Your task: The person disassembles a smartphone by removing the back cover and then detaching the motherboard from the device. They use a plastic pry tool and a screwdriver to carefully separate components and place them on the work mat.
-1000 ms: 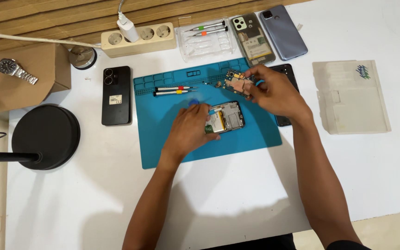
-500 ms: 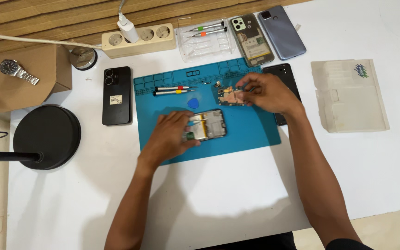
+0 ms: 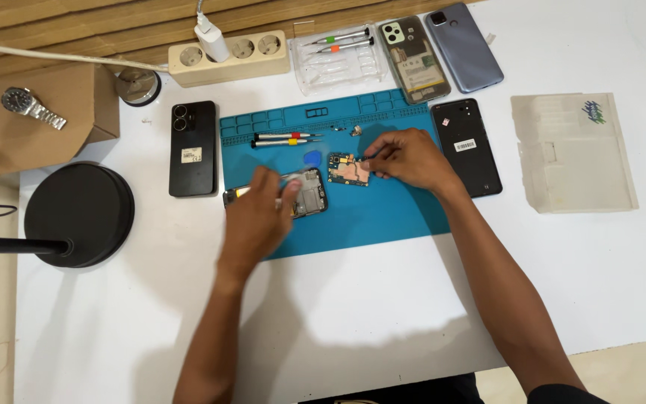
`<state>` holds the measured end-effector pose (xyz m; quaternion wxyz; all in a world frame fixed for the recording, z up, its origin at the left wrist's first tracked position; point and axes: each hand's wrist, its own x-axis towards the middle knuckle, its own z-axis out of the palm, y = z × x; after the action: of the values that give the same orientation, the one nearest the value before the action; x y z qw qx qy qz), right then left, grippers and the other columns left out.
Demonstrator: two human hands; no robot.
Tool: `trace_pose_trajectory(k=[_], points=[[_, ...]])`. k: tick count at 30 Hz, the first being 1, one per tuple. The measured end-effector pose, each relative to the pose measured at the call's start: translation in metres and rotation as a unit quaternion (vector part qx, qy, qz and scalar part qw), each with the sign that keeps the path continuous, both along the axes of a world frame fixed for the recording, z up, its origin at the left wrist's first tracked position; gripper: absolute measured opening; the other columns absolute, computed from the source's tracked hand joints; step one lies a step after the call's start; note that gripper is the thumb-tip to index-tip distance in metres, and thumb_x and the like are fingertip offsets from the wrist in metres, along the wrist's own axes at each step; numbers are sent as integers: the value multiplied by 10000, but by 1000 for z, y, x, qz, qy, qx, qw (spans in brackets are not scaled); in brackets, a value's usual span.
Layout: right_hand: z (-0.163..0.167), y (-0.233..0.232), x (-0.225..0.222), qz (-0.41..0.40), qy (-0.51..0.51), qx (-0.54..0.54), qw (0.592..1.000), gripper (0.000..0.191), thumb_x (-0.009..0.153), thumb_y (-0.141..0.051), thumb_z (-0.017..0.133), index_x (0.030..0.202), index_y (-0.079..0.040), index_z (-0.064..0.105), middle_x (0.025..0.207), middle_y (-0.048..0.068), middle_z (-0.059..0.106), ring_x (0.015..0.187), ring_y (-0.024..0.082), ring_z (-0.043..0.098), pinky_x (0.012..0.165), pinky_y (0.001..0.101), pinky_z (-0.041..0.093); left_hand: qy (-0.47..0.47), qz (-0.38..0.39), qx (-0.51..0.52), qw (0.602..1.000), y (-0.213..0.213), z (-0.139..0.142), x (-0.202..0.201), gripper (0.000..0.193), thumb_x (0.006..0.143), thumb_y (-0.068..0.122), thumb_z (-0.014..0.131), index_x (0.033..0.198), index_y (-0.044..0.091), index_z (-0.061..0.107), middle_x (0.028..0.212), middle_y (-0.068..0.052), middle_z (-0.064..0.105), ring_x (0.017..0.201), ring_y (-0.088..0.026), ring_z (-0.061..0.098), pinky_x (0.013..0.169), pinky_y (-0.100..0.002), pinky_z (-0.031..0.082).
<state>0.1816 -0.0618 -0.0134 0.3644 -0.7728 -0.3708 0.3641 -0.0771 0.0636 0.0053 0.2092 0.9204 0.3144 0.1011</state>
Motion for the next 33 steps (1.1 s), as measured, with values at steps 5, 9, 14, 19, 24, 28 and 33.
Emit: trace_pose_trajectory(k=[5,9,14,19,24,28,33], points=[[-4,-4,-2,59,-93,55,992,252,797,-183,867,1026,-102,801,871,47,740,768,138,694,690,280,582,-76,-13,48,996,-42,-18,31,255,1065,329,591,1140,99,669,800,-65,721,534,-253,682,428,-398,482],[3,-8,-1,140,-108,41,983,363,732,-169,884,1083,-167,792,1036,54,667,811,183,663,690,308,581,-65,2,85,994,-55,-22,41,220,986,251,637,1131,103,712,858,-101,738,508,-296,683,392,-408,500],[15,-5,-10,194,-149,87,966,367,726,-170,876,1087,-168,806,1036,43,693,902,180,660,731,318,584,-100,6,89,991,-63,-27,42,220,969,184,659,1142,70,732,902,-114,730,523,-285,697,417,-390,528],[33,-4,-29,146,-167,-67,973,302,747,-181,875,1043,-162,817,903,63,697,794,219,682,709,360,572,-103,9,81,991,-69,-29,41,211,947,183,669,1098,55,741,907,-110,727,529,-281,701,412,-380,533],[45,-3,-36,139,-169,-176,960,205,852,-237,821,1048,-180,821,856,92,740,725,254,698,700,417,547,-85,8,75,994,-75,-31,40,198,945,190,678,1074,64,758,864,-105,746,526,-295,703,414,-387,535],[42,-5,-37,156,-196,-58,966,173,783,-160,822,948,-111,808,928,77,724,780,229,692,713,401,565,-93,8,78,993,-77,-34,38,207,940,180,677,1075,43,754,851,-128,754,497,-295,699,388,-388,527],[35,-5,-37,183,-162,-32,969,112,831,-109,771,937,-81,795,941,65,739,806,229,706,741,390,567,-91,7,81,993,-77,-37,37,201,941,165,677,1073,35,757,847,-133,755,480,-293,693,372,-390,517]])
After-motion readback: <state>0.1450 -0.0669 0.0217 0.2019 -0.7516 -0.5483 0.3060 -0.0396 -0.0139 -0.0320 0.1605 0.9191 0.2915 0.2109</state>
